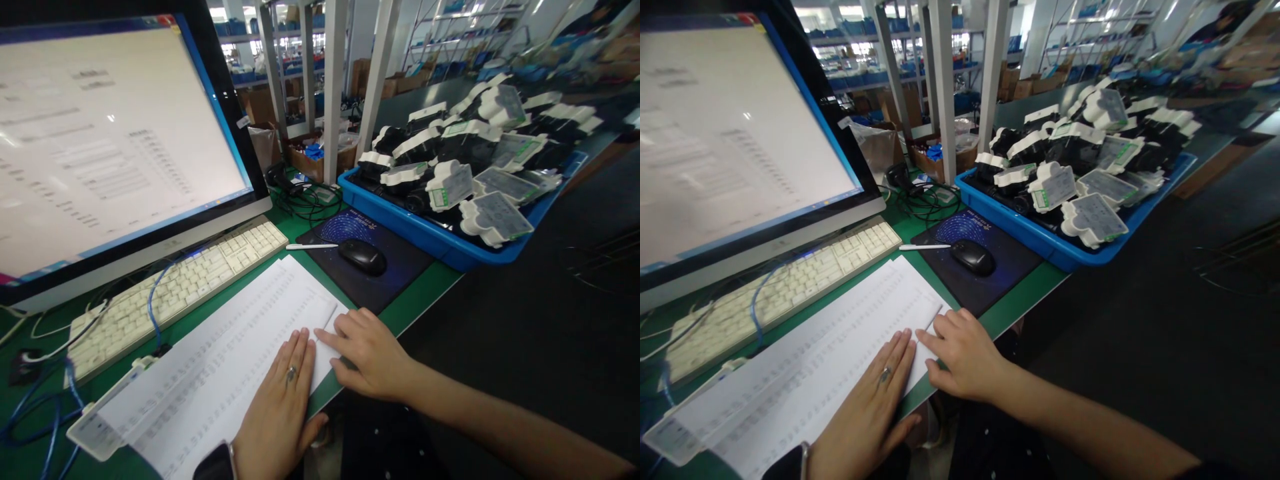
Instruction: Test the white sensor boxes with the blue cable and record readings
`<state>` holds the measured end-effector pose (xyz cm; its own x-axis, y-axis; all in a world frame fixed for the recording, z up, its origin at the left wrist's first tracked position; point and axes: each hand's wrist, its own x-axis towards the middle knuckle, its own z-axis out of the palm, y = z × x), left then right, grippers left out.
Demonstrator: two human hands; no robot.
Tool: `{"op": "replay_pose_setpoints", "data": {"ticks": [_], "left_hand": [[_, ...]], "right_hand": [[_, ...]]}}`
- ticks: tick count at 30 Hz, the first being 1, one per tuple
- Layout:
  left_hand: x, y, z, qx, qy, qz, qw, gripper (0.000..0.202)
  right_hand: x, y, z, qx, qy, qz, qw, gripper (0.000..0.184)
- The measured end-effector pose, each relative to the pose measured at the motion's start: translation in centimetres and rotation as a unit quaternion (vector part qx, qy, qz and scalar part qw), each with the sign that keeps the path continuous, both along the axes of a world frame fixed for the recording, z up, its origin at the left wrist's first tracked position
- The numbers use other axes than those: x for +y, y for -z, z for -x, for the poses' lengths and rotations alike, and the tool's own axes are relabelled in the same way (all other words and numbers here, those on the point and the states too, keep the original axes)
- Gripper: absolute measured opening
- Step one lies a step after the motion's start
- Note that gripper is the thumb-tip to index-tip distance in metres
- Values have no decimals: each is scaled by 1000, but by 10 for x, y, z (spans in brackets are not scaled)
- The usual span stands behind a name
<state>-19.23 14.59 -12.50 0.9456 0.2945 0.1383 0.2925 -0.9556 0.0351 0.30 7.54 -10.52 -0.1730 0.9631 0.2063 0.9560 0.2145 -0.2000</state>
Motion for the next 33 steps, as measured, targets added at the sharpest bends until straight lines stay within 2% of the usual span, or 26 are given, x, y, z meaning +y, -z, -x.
{"op": "replay_pose_setpoints", "data": {"ticks": [11,20,28,33], "left_hand": [[-1,-2,-2,9,-2,-6,1000,87],[-1,-6,-5,31,1,13,999,85],[-2,-6,-3,37,-6,36,999,84],[0,-2,-3,30,-10,46,998,84]], "right_hand": [[0,4,-1,-6,24,16,1000,39],[1,4,-25,-31,75,-7,997,37],[1,7,-24,-26,74,-33,996,37],[2,10,-26,10,49,-65,997,39]]}}
